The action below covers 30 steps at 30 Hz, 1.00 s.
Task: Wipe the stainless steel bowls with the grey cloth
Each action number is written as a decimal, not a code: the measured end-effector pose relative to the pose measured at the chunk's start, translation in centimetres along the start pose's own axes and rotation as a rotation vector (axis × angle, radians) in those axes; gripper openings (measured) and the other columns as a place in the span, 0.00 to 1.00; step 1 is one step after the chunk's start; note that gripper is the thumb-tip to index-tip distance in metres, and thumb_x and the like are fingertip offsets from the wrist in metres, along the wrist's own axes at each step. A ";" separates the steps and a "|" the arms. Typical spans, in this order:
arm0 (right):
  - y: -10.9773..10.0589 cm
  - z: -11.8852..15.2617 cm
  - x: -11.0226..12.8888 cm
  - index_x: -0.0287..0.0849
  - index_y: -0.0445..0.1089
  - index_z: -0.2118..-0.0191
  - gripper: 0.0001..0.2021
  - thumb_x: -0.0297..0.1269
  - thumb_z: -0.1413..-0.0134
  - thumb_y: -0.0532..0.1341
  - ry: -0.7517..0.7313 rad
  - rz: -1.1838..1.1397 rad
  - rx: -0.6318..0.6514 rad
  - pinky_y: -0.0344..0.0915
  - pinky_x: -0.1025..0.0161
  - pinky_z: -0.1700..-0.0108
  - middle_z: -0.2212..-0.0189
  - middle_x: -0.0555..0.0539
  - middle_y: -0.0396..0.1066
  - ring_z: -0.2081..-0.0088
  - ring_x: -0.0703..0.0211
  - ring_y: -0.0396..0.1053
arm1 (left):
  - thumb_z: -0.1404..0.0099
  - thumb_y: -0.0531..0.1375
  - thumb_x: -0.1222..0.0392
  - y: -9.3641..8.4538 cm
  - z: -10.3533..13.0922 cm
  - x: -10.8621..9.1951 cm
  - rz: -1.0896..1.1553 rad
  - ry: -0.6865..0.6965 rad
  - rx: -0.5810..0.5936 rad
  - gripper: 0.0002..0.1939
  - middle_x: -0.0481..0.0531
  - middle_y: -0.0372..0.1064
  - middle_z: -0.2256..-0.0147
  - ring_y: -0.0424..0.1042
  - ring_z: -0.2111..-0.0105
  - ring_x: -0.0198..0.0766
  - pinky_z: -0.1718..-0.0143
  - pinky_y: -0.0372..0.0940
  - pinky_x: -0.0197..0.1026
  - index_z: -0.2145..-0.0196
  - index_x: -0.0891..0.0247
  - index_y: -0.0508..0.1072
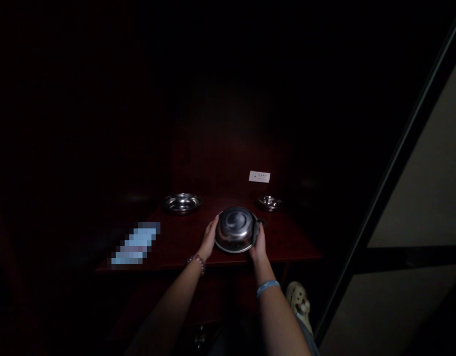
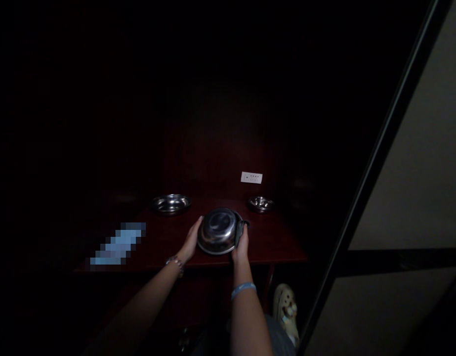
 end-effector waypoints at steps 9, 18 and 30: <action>0.0 0.2 -0.1 0.43 0.75 0.60 0.18 0.50 0.43 0.56 0.089 -0.083 -0.023 0.71 0.53 0.50 0.63 0.46 0.80 0.59 0.53 0.76 | 0.46 0.64 0.38 0.0 0.2 -0.3 -0.018 0.010 0.001 0.30 0.60 0.76 0.52 0.73 0.49 0.50 0.43 0.63 0.48 0.57 0.66 0.77; -0.1 0.2 -0.2 0.43 0.75 0.61 0.17 0.50 0.43 0.56 0.095 -0.086 -0.025 0.72 0.54 0.52 0.64 0.46 0.80 0.59 0.53 0.77 | 0.44 0.63 0.39 -0.2 0.0 0.2 -0.042 -0.002 -0.017 0.27 0.59 0.76 0.52 0.73 0.49 0.49 0.43 0.63 0.47 0.57 0.64 0.77; 0.0 0.1 -0.4 0.45 0.75 0.61 0.16 0.49 0.42 0.55 0.136 -0.136 -0.048 0.72 0.54 0.51 0.61 0.47 0.79 0.59 0.54 0.77 | 0.44 0.63 0.39 0.0 0.4 -0.4 -0.063 -0.010 -0.042 0.26 0.58 0.77 0.54 0.73 0.50 0.50 0.45 0.65 0.48 0.58 0.64 0.77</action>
Point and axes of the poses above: each hand's wrist, its own z-axis away from the middle knuckle, its own y-axis out of the palm, x = y × z, the point moved 3 cm from there along -z, towards the middle knuckle
